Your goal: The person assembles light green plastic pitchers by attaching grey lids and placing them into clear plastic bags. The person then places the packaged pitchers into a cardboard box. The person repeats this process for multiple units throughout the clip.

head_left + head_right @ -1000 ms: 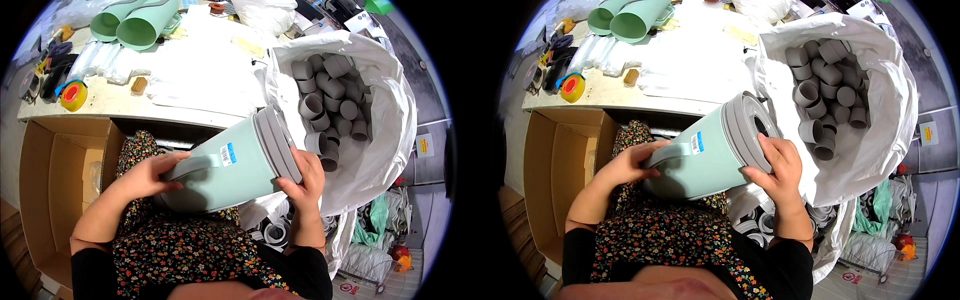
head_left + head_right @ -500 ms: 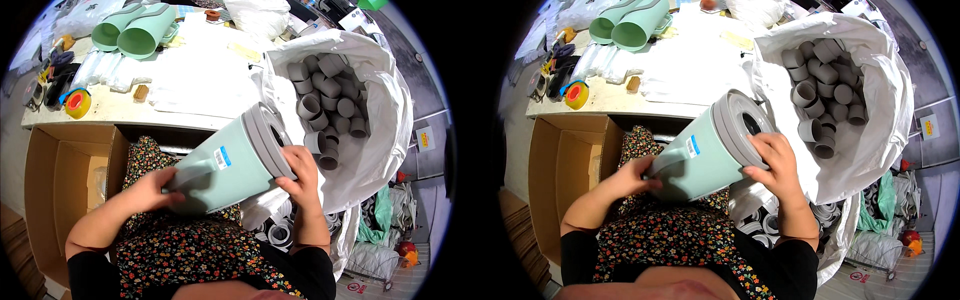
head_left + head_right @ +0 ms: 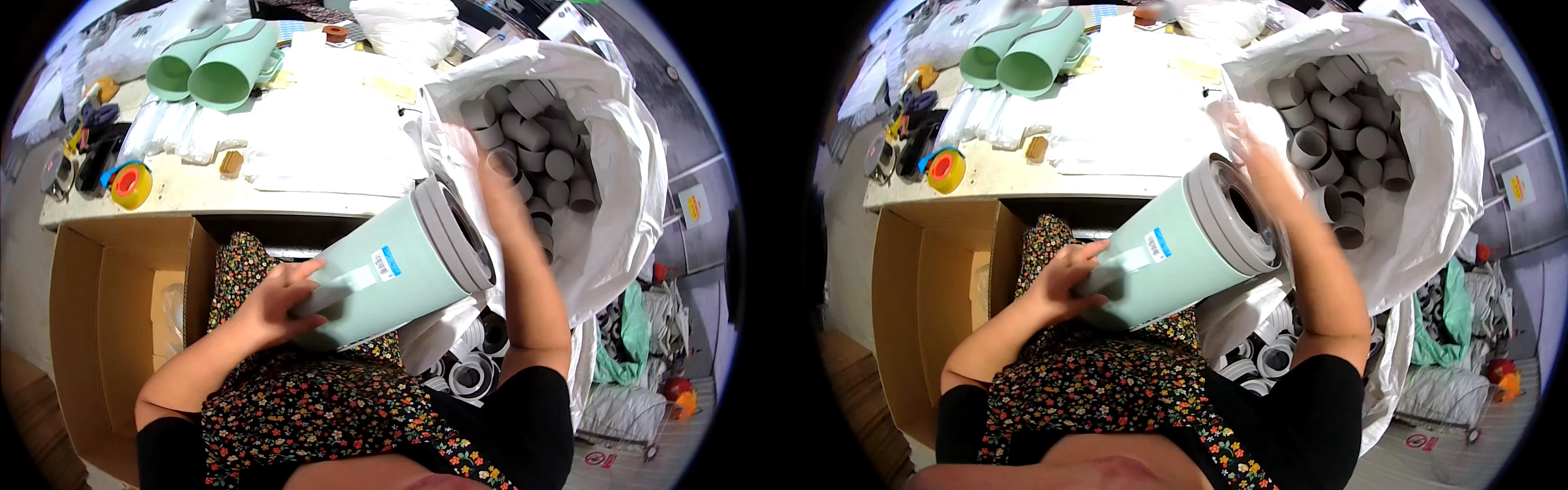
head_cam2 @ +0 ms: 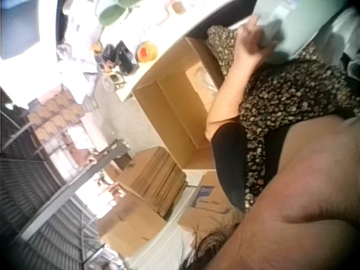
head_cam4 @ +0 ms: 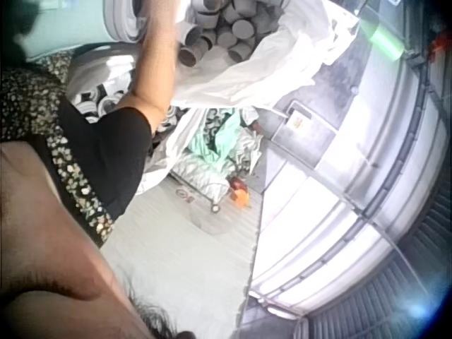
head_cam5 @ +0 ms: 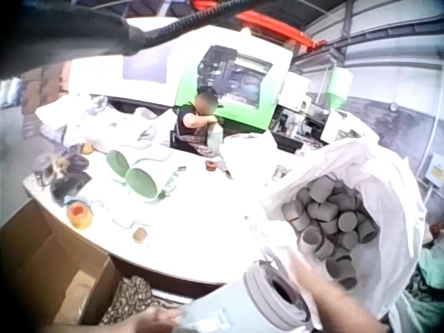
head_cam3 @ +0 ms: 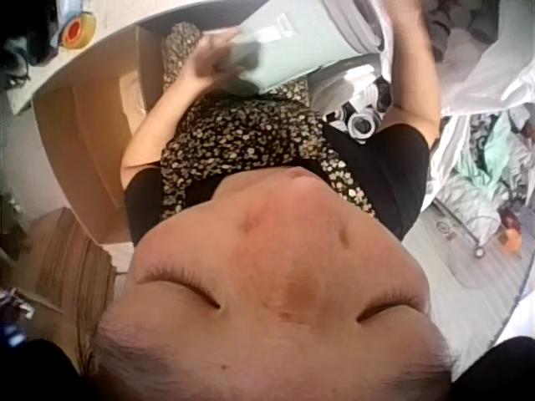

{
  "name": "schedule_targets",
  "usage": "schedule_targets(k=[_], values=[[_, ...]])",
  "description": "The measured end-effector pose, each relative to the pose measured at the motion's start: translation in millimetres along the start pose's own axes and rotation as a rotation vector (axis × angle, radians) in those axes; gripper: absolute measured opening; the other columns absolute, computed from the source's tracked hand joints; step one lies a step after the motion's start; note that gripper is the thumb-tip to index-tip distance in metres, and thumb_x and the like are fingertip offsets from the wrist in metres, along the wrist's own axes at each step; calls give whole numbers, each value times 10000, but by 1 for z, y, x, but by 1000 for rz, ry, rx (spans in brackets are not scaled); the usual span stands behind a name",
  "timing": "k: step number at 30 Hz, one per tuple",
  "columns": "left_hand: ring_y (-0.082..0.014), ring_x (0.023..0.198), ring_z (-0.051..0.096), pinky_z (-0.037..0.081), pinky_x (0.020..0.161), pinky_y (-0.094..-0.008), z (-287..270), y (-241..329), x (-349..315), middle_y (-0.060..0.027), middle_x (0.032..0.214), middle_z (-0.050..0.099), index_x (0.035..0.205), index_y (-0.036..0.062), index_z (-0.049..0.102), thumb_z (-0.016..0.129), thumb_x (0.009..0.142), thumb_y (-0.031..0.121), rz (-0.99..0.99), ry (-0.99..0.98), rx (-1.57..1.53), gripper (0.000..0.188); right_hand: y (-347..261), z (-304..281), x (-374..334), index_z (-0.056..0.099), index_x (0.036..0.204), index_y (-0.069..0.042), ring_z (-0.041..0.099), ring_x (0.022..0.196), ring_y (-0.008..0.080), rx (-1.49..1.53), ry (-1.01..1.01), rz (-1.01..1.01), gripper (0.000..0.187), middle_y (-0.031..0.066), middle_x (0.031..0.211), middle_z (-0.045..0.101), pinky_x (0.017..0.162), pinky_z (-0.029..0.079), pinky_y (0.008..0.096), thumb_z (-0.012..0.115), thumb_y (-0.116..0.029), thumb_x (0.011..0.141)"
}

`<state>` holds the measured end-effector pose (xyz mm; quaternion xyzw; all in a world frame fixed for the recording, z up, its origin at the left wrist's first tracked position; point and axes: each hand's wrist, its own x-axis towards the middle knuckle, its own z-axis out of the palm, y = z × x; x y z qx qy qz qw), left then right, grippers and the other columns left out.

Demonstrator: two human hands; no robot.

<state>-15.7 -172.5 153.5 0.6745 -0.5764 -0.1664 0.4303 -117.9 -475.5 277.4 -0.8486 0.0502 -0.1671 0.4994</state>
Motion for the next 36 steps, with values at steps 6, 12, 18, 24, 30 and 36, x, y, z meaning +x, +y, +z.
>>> schedule_targets(k=[6, 12, 18, 24, 30, 36], values=[[-329, 1027, 484, 429, 858, -385, -5, 8, 14, -160, 1306, 464, 1042, 20, 551, 759, 671, 167, -1, -44, -1, 450, 20, 3, 4, 351, 1364, -18, 260, 1339, 262, -158, -210, -244, 637, 148, 1413, 345, 1101, 162, 351, 234, -496, 960], [-363, 1051, 495, 414, 891, -408, -2, 9, 20, -165, 1318, 463, 1041, 2, 545, 769, 655, 186, 79, -77, 96, 483, 21, -4, 27, 466, 1290, -78, 521, 1099, 230, 21, 57, -79, 548, 169, 1198, 532, 944, 391, 342, 272, -472, 963], [-329, 1082, 481, 382, 936, -394, -5, 12, 30, -156, 1340, 446, 1138, 6, 541, 731, 687, 198, 52, -146, 94, 526, 25, 3, 20, 516, 1257, -107, 536, 1097, 221, -54, -58, -284, 559, 150, 1189, 557, 964, 393, 332, 262, -503, 956], [-197, 1001, 507, 403, 883, -328, -21, -27, 24, -100, 1071, 552, 1184, 0, 505, 696, 763, 220, -323, -118, -210, 512, -24, -56, 33, 425, 1326, -41, 308, 1318, 246, -79, 152, -521, 686, 139, 1353, 434, 1113, 119, 381, 174, -550, 940], [-106, 934, 495, 412, 836, -269, -16, -58, 25, -27, 1014, 543, 1137, 8, 503, 653, 825, 219, -417, -84, -653, 406, 58, -4, -26, 288, 1405, -79, 214, 1359, 279, -167, -143, -193, 688, 134, 1457, 264, 1106, 158, 381, 278, -570, 923], [-96, 937, 497, 414, 839, -260, -19, -56, 25, -17, 1020, 546, 1121, 19, 504, 648, 834, 226, -401, -118, -626, 383, 32, -44, -6, 327, 1384, -51, 331, 1297, 236, -15, 165, -190, 712, 125, 1410, 353, 1078, 207, 353, 266, -587, 920]])
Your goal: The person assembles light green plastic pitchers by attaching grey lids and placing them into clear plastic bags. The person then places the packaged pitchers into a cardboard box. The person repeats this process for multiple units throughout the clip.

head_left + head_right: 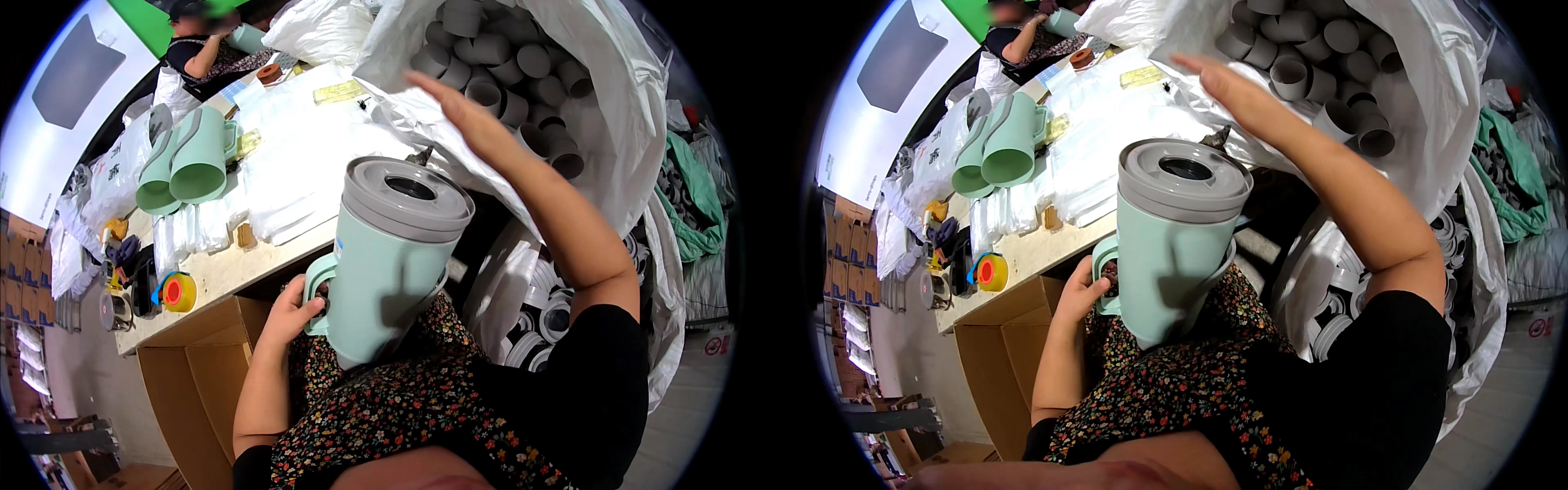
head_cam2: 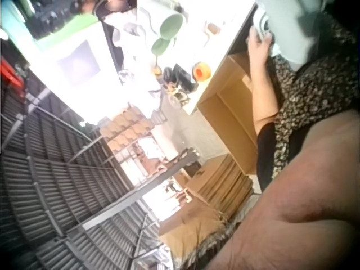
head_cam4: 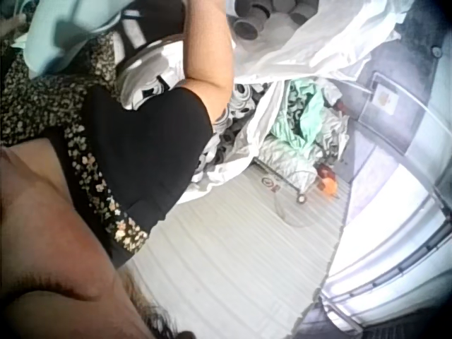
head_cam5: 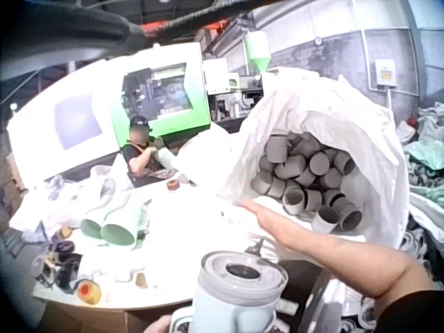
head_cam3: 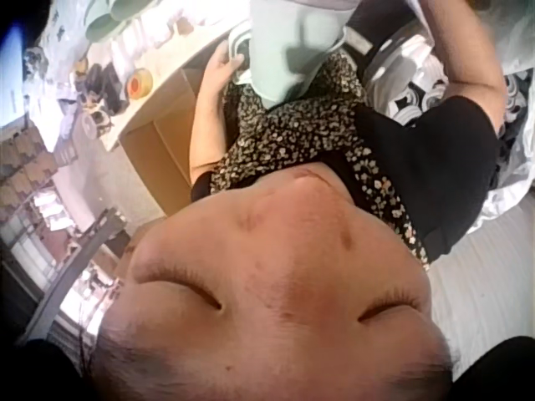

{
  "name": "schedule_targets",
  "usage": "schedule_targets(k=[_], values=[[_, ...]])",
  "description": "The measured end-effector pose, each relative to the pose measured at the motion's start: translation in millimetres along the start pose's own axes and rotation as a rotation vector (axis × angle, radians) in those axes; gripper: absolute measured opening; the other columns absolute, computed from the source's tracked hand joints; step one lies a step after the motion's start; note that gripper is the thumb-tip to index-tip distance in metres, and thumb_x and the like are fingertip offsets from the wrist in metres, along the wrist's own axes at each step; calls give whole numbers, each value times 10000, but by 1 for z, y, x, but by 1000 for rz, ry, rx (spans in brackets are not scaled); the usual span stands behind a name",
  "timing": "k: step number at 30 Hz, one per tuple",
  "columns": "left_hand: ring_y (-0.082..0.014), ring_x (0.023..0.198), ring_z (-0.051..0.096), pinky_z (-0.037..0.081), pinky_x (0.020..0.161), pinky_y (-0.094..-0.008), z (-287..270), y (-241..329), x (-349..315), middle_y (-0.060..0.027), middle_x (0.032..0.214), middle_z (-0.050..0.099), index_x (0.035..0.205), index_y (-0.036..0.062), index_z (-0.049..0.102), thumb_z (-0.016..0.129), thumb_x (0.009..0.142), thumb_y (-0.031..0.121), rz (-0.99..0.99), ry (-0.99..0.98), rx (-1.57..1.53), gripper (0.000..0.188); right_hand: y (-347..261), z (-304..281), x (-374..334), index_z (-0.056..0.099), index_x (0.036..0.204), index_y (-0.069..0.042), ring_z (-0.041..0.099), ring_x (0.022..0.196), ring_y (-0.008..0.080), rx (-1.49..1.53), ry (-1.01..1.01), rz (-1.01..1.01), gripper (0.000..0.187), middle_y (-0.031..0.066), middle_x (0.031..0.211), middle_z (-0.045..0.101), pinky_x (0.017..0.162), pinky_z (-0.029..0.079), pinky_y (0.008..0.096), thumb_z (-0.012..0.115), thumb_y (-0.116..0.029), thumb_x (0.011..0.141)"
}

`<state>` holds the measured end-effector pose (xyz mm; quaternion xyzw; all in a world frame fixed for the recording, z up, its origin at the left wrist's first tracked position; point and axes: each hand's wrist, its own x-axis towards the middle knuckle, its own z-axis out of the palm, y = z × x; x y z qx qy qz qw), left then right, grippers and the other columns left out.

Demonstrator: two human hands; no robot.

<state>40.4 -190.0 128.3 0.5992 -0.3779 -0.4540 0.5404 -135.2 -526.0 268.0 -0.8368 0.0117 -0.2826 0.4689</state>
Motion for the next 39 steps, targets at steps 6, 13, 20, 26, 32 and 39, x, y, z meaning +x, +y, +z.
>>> schedule_targets(k=[6, 13, 20, 26, 32, 39], values=[[-187, 984, 535, 416, 879, -314, 26, 12, 5, -86, 1051, 571, 1186, 11, 510, 648, 827, 269, 109, -58, 329, 463, 27, 43, 23, 517, 1254, -87, 433, 1209, 229, -263, -289, 30, 524, 103, 1292, 501, 1036, 286, 340, 304, -464, 957], [-140, 1041, 487, 398, 894, -294, 15, 23, -3, -63, 1106, 545, 1216, -4, 477, 658, 826, 308, 78, -10, 333, 531, -2, 41, 49, 574, 1191, -76, 481, 1165, 240, 44, -178, 28, 496, 118, 1247, 539, 1033, 303, 337, 274, -402, 970], [-268, 1087, 516, 396, 942, -359, 37, 29, 7, -150, 1181, 537, 1219, 27, 501, 636, 814, 282, 252, -31, 493, 497, 58, 74, 11, 551, 1211, -65, 417, 1229, 231, -165, -482, 59, 476, 126, 1254, 525, 1072, 231, 335, 311, -394, 966], [-246, 1066, 527, 413, 915, -337, 28, 26, 0, -135, 1140, 551, 1196, 26, 518, 628, 825, 252, 107, 87, 329, 448, -5, 46, 27, 545, 1214, -40, 436, 1213, 221, 62, -165, 69, 509, 116, 1241, 541, 1043, 273, 318, 297, -414, 974], [-207, 897, 577, 455, 823, -307, 75, 46, -30, -92, 956, 572, 1116, 15, 514, 636, 817, 208, 89, 118, 338, 376, -37, 44, 11, 495, 1235, 23, 526, 1104, 248, -223, -374, 382, 504, 171, 1176, 574, 954, 378, 305, 443, -383, 940], [-170, 891, 583, 451, 773, -293, 100, 51, -28, -103, 936, 595, 1040, -8, 431, 642, 816, 163, -29, -245, 225, 352, -55, 80, -4, 526, 1185, 11, 585, 960, 322, -445, -232, 372, 417, 190, 1048, 611, 829, 443, 350, 540, -280, 886]])
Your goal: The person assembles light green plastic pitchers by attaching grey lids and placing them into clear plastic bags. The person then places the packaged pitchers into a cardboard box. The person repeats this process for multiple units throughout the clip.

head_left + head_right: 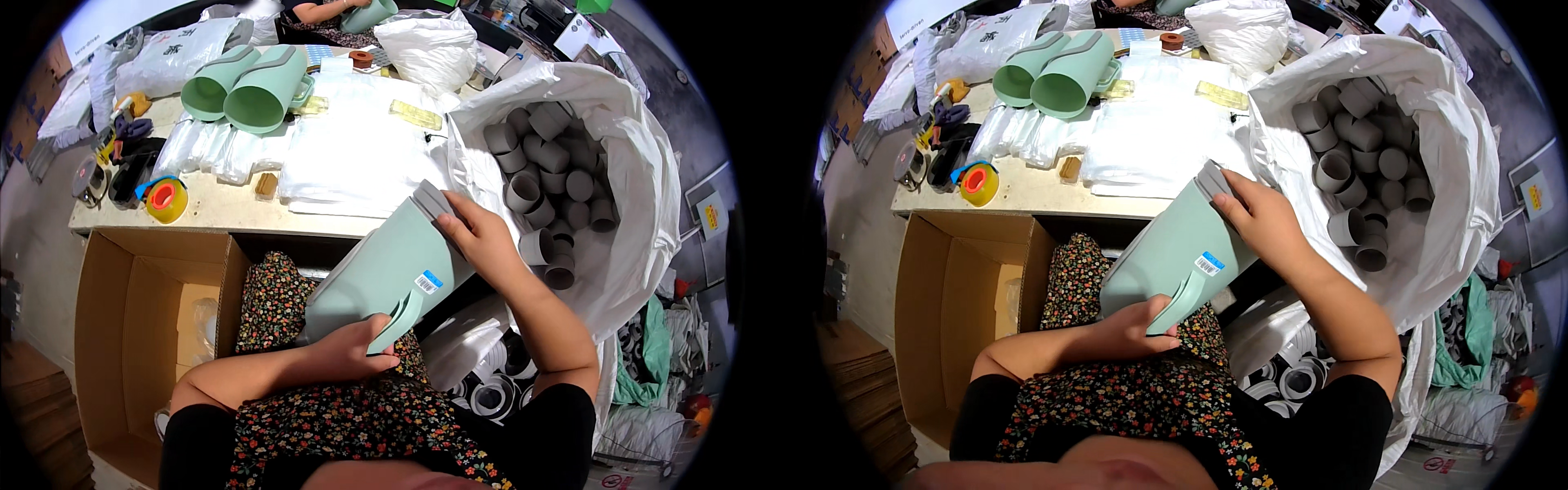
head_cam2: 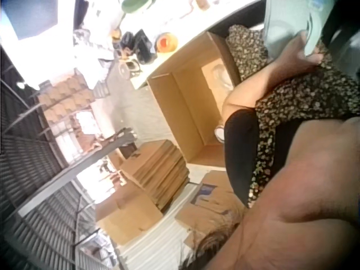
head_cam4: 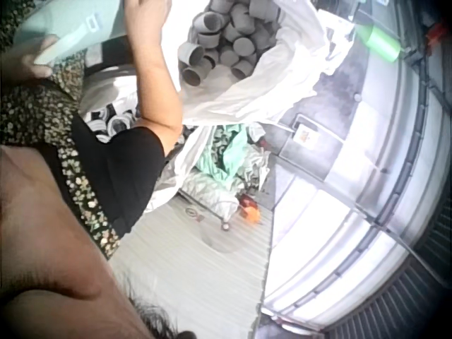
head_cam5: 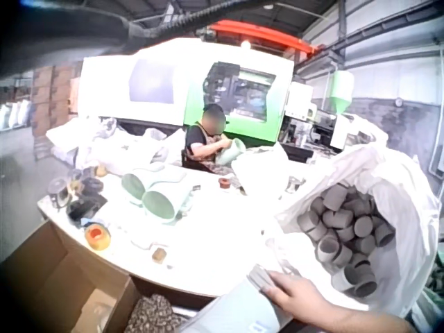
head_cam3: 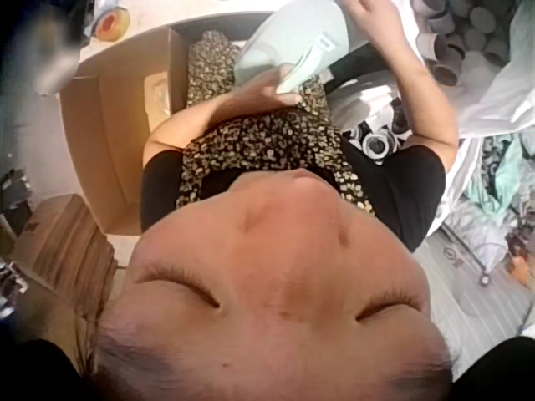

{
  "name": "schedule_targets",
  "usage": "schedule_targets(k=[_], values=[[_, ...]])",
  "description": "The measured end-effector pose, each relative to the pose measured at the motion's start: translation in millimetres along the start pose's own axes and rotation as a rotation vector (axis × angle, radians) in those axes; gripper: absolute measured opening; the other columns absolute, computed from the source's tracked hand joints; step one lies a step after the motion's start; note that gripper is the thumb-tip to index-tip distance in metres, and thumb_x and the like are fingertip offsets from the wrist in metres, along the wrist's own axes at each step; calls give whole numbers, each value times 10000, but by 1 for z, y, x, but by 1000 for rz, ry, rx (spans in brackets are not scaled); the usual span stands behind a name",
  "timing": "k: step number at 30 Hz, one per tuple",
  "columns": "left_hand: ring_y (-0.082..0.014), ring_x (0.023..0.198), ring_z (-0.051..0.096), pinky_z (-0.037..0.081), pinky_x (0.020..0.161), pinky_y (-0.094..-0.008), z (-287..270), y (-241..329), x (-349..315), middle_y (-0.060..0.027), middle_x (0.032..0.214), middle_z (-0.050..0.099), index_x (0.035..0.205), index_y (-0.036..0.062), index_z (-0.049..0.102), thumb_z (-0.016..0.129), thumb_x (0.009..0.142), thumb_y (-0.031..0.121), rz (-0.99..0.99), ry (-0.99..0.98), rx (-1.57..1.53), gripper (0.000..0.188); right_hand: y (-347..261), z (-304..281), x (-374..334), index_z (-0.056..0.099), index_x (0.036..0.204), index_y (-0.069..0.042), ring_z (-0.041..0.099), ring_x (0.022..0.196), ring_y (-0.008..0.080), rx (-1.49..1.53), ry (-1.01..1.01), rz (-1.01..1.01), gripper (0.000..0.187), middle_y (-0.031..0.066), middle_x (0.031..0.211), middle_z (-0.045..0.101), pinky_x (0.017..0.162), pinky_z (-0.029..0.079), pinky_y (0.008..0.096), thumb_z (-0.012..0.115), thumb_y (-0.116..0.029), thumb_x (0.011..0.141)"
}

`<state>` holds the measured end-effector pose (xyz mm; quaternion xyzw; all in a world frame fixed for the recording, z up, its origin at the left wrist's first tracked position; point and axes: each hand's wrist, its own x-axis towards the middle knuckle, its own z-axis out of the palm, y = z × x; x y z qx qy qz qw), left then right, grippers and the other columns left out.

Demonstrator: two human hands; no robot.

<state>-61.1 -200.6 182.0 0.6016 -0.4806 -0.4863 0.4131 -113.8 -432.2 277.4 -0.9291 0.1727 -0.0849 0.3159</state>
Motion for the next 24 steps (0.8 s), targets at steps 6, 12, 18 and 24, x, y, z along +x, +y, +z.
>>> schedule_targets(k=[6, 12, 18, 24], values=[[-165, 819, 585, 454, 740, -290, -24, -8, -3, -98, 876, 609, 1080, 1, 481, 648, 829, 194, -15, -58, -52, 358, 22, 0, -15, 577, 1130, 2, 602, 937, 299, -19, 128, -340, 306, 174, 1031, 624, 819, 459, 331, 562, -151, 865], [-113, 664, 573, 471, 606, -251, -44, -15, -12, -57, 803, 608, 1138, 35, 503, 675, 811, 255, -9, 150, -119, 430, 22, -11, -9, 503, 1247, -8, 501, 1145, 222, 306, -8, -216, 429, 147, 1217, 553, 978, 345, 302, 445, -309, 948], [-79, 684, 563, 474, 630, -241, -66, -29, -22, -18, 848, 621, 1196, 42, 496, 668, 814, 209, -81, 157, -182, 451, 46, -27, 1, 435, 1304, 17, 404, 1253, 254, 304, -109, -295, 635, 158, 1319, 467, 1055, 251, 357, 334, -494, 942], [-147, 965, 532, 425, 853, -293, -44, -34, -14, -50, 1023, 583, 1152, 36, 528, 678, 776, 91, 102, 247, 14, 408, 25, -27, 44, 328, 1377, -15, 223, 1356, 237, 384, -232, -429, 694, 136, 1456, 274, 1103, 145, 356, 277, -544, 931]])
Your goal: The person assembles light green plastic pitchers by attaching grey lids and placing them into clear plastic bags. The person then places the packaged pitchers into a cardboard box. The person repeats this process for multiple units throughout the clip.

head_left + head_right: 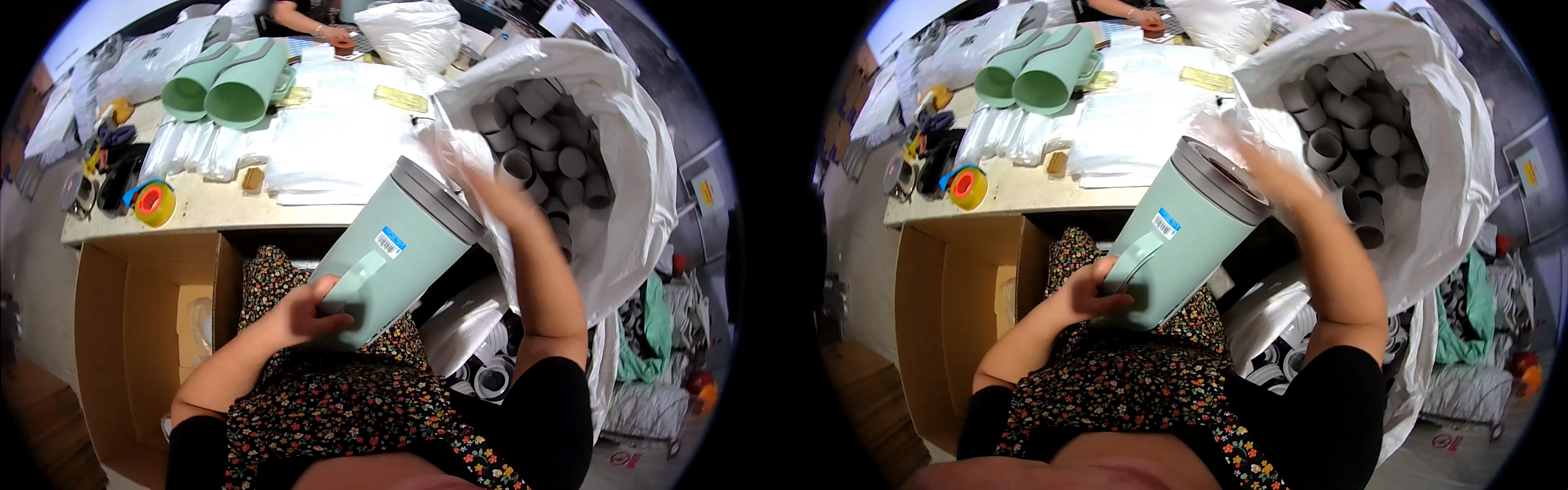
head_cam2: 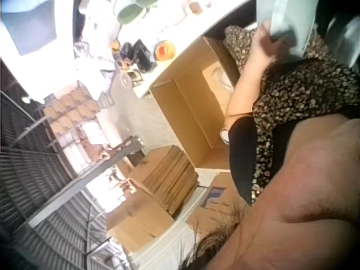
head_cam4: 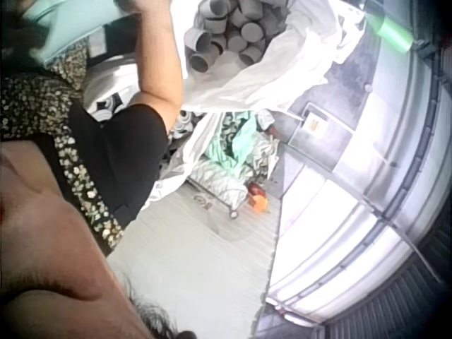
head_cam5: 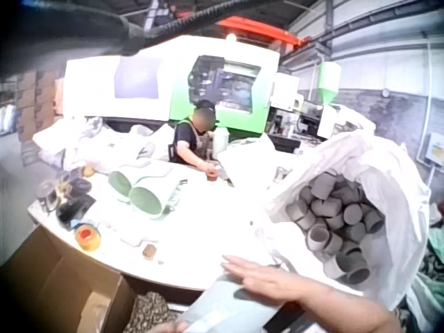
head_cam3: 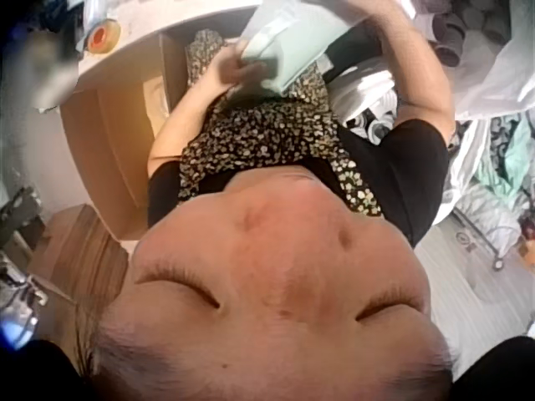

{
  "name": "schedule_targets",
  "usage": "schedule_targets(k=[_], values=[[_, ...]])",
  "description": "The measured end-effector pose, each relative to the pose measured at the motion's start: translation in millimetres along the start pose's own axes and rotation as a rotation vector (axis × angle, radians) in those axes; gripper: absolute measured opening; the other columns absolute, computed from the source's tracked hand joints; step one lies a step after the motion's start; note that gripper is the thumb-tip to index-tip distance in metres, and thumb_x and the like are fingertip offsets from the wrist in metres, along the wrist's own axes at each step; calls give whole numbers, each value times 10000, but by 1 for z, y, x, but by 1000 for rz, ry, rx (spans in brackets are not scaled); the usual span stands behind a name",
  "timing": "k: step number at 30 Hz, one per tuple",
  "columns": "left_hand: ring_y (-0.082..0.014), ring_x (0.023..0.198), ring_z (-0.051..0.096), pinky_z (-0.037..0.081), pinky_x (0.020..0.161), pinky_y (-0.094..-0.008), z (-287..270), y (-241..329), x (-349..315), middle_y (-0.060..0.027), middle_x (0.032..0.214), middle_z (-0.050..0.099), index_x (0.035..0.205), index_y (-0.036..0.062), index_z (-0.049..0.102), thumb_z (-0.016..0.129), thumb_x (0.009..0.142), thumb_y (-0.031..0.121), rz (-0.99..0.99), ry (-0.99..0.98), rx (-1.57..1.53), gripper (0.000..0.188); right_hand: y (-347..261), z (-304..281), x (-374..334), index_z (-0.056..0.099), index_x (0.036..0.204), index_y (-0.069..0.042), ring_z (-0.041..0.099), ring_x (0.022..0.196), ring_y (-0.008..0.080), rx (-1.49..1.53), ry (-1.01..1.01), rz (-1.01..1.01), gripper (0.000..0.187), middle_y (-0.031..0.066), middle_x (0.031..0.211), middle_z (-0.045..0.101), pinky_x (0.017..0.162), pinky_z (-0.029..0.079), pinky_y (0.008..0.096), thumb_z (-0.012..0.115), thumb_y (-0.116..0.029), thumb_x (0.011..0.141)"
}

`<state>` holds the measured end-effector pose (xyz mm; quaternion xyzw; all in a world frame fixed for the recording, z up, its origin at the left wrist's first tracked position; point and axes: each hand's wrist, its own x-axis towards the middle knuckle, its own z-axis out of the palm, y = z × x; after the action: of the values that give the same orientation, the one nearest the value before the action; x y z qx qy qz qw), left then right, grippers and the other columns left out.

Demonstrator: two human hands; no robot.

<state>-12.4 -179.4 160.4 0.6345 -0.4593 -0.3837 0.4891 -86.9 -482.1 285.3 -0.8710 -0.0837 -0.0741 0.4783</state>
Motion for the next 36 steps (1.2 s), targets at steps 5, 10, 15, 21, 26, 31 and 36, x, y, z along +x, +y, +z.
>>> schedule_targets(k=[5, 10, 15, 21, 26, 31, 36], values=[[-251, 881, 563, 453, 785, -326, -2, 0, 8, -132, 963, 577, 1064, 12, 543, 694, 729, 62, 258, 252, 345, 370, 12, 14, -1, 360, 1367, -30, 296, 1326, 246, 1, 20, 49, 697, 130, 1423, 342, 1083, 201, 344, 236, -561, 933], [-324, 916, 575, 467, 781, -359, 7, -6, 0, -202, 1013, 564, 1045, -6, 544, 685, 750, 128, 182, 264, 320, 353, 15, 31, -17, 532, 1227, -31, 529, 1102, 260, -156, 138, 222, 426, 133, 1186, 576, 967, 371, 338, 502, -326, 922], [-276, 873, 610, 473, 793, -345, 25, 6, -9, -204, 984, 595, 1047, 3, 597, 672, 784, 199, 402, -136, 272, 336, 63, 28, -27, 577, 640, -35, 584, 863, 266, 394, 205, -190, 603, 134, 782, 647, 974, 320, 410, 248, -419, 969], [-206, 1049, 508, 391, 923, -314, -45, -53, 23, -129, 1169, 524, 1189, 21, 514, 530, 905, 209, -41, 709, 111, 341, 87, 22, -86, 527, 508, -63, 570, 768, 256, 403, 369, -199, 603, 129, 655, 628, 971, 302, 430, 302, -411, 947], [-201, 1209, 411, 299, 1016, -295, -26, -74, 63, -121, 1275, 474, 1279, 0, 422, 330, 970, 392, 19, 186, -586, 508, 45, 34, -55, 521, 459, -113, 586, 705, 215, 440, 193, -410, 608, 76, 566, 617, 951, 320, 391, 325, -418, 948], [-186, 1171, 438, 303, 1010, -294, -3, -77, 70, -116, 1256, 486, 1269, 11, 452, 250, 989, 357, 68, 48, -458, 489, 110, 28, 17, 629, 943, -45, 603, 894, 234, 444, 626, -42, 184, 124, 963, 638, 884, 438, 333, 493, -167, 919], [-170, 1126, 474, 323, 995, -287, -15, -49, 74, -94, 1199, 537, 1246, 10, 481, 244, 990, 367, -201, 63, -472, 499, 218, 98, 89, 595, 1071, 10, 538, 1059, 306, -457, 304, 53, 292, 164, 1140, 576, 929, 407, 335, 611, -132, 816]])
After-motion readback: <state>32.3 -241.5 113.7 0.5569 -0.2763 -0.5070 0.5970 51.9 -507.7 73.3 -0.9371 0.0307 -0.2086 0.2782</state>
